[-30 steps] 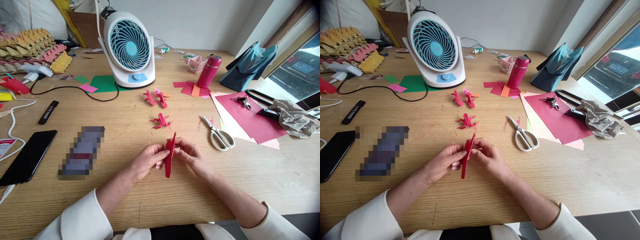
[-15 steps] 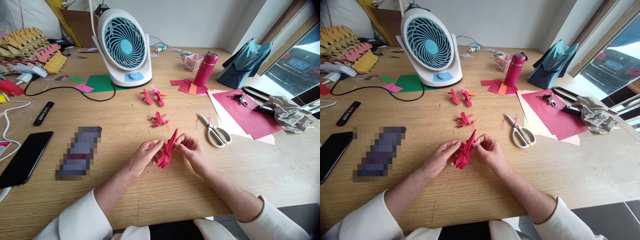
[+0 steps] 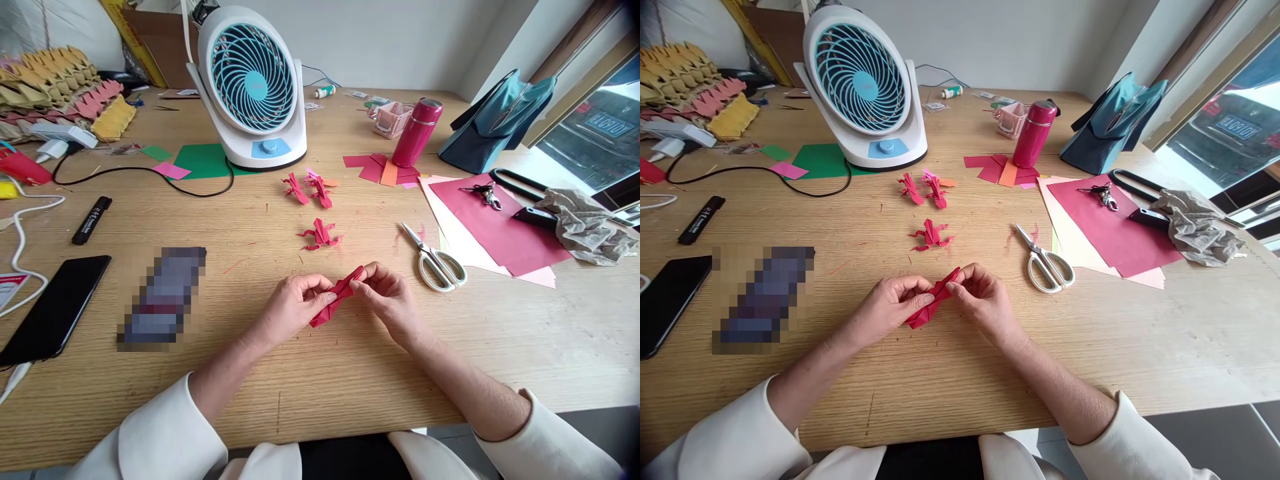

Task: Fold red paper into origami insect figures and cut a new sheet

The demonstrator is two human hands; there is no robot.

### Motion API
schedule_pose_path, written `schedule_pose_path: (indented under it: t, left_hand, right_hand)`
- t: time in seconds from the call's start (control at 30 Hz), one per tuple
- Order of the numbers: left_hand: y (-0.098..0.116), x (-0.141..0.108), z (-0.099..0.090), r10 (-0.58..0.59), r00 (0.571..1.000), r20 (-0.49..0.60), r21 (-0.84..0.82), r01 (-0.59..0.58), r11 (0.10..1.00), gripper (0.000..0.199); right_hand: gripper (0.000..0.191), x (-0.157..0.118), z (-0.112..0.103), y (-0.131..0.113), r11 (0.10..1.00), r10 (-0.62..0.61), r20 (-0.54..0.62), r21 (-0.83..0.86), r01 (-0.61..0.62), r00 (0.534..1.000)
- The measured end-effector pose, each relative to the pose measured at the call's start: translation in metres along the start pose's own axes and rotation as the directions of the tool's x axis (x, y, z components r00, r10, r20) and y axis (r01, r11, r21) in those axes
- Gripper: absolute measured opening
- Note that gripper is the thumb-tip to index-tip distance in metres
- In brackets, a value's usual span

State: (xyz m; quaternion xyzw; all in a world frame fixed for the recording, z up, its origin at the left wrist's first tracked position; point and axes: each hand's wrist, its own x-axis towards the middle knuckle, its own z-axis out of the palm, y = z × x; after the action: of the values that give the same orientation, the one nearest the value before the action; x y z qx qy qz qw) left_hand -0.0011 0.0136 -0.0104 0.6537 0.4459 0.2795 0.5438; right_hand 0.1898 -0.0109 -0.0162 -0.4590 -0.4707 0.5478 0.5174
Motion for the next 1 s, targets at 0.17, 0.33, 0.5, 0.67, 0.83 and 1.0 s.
schedule_pose_path:
  t: [0.17, 0.33, 0.5, 0.67, 0.83, 1.0]
  left_hand:
    - [-0.001, -0.001, -0.001, 0.015, 1.0, -0.003, 0.085, -0.014, 0.996, 0.023]
    - [0.001, -0.003, 0.0, 0.014, 1.0, -0.023, 0.092, -0.012, 0.996, 0.012]
    - [0.006, -0.003, 0.003, 0.049, 0.991, -0.126, 0.058, -0.042, 0.997, 0.008]
    - [0.004, -0.004, 0.008, 0.061, 0.98, -0.189, 0.072, -0.049, 0.996, 0.008]
    - [-0.003, -0.004, 0.011, 0.084, 0.976, -0.202, 0.157, -0.052, 0.986, 0.005]
    - [-0.004, -0.005, 0.01, 0.213, 0.969, -0.127, 0.4, -0.147, 0.905, 0.007]
  right_hand:
    - [0.027, -0.004, -0.004, 0.003, 0.995, -0.062, 0.017, -0.077, 0.063, 0.998]
    - [0.03, -0.004, -0.008, 0.005, 0.991, -0.067, -0.023, -0.116, 0.064, 0.998]
    - [0.043, 0.002, -0.009, 0.0, 0.999, 0.037, -0.092, -0.023, -0.039, 0.995]
    - [0.047, 0.003, -0.009, 0.003, 0.998, 0.06, -0.126, -0.008, -0.061, 0.99]
    - [0.028, -0.002, -0.011, 0.004, 0.971, -0.092, -0.081, -0.229, 0.071, 0.992]
    - [0.007, -0.003, -0.019, -0.008, 0.793, -0.096, 0.128, -0.589, 0.153, 0.987]
